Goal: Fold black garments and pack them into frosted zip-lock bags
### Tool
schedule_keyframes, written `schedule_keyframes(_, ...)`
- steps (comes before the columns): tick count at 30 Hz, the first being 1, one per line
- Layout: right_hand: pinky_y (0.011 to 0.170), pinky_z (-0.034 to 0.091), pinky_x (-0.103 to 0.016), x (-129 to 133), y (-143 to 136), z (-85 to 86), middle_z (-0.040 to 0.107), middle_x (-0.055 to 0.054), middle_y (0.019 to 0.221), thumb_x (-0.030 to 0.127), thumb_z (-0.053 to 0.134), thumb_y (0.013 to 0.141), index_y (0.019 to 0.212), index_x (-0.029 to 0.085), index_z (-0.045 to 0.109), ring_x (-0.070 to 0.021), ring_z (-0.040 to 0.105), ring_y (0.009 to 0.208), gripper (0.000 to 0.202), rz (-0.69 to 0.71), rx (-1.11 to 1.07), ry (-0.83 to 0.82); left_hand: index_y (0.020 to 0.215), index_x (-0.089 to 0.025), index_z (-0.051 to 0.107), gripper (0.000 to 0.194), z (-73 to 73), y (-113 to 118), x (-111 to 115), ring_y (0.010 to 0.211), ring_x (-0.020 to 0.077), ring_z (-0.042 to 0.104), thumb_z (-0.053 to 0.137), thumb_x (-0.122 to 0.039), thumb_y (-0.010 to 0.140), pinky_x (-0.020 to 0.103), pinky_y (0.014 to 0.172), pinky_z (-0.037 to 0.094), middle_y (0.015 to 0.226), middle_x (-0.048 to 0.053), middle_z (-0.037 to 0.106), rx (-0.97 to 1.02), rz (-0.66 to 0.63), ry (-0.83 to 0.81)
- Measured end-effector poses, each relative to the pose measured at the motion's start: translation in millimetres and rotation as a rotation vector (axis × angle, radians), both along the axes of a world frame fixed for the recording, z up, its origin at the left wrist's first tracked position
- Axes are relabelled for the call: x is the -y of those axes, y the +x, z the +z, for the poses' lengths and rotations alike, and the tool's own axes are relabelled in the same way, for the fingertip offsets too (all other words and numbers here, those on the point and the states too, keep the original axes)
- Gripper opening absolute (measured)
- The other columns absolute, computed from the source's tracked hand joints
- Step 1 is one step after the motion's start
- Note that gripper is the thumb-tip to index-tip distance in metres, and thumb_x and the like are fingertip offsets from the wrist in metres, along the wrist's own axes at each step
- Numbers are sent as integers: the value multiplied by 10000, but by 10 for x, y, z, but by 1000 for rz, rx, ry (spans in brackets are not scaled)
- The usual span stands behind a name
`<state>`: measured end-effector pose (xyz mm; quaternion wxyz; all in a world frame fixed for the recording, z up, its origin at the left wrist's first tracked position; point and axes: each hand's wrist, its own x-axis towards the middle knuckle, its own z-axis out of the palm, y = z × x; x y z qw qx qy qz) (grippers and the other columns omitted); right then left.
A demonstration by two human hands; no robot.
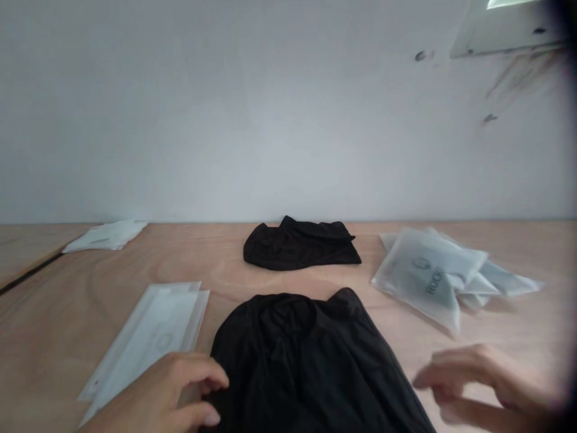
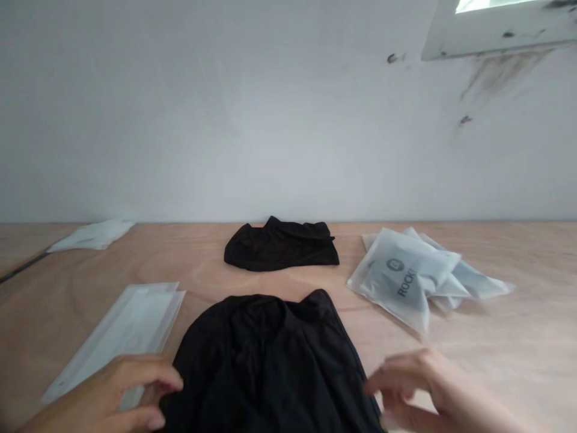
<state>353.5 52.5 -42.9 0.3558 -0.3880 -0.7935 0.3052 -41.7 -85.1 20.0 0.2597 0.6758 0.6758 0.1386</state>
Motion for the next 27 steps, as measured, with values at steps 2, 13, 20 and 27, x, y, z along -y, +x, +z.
schedule_keyframes(2, 695, 545, -369, -21, -121, 40, 733, -64, 862, 440, 694, 771, 936, 323, 744, -253, 675, 786, 208, 89, 178, -24, 1115, -300, 659, 349, -165, 10, -50, 998, 239, 636, 639, -280, 767, 325, 865, 477, 1109, 20, 691, 27, 135, 78)
schedule_keyframes(13, 798, 534, -375, -547, -519, -97, 613, -59, 1150, 347, 545, 927, 1126, 192, 600, -194, 619, 941, 258, 13, 255, 218, 842, -163, 672, 83, -542, 89, -980, 813, 193, 633, 604, -188, 801, 301, 771, 483, 835, 30, 684, 79, 139, 367)
schedule_keyframes(20, 700, 516, -334, -127, -14, -300, 654, -43, 840, 393, 631, 837, 932, 281, 717, -225, 626, 816, 170, 244, 415, 96, 892, -240, 714, 112, -512, 146, -293, 927, 194, 598, 687, -215, 786, 306, 859, 431, 946, 17, 671, 24, -237, 255)
schedule_keyframes(27, 810, 529, -381, -422, -305, -212, 656, -60, 1089, 385, 610, 868, 1050, 236, 655, -230, 632, 950, 240, 79, 355, 172, 896, -183, 665, 240, -530, 63, -786, 920, 224, 597, 750, -307, 708, 304, 790, 456, 964, 42, 647, -109, -66, 259)
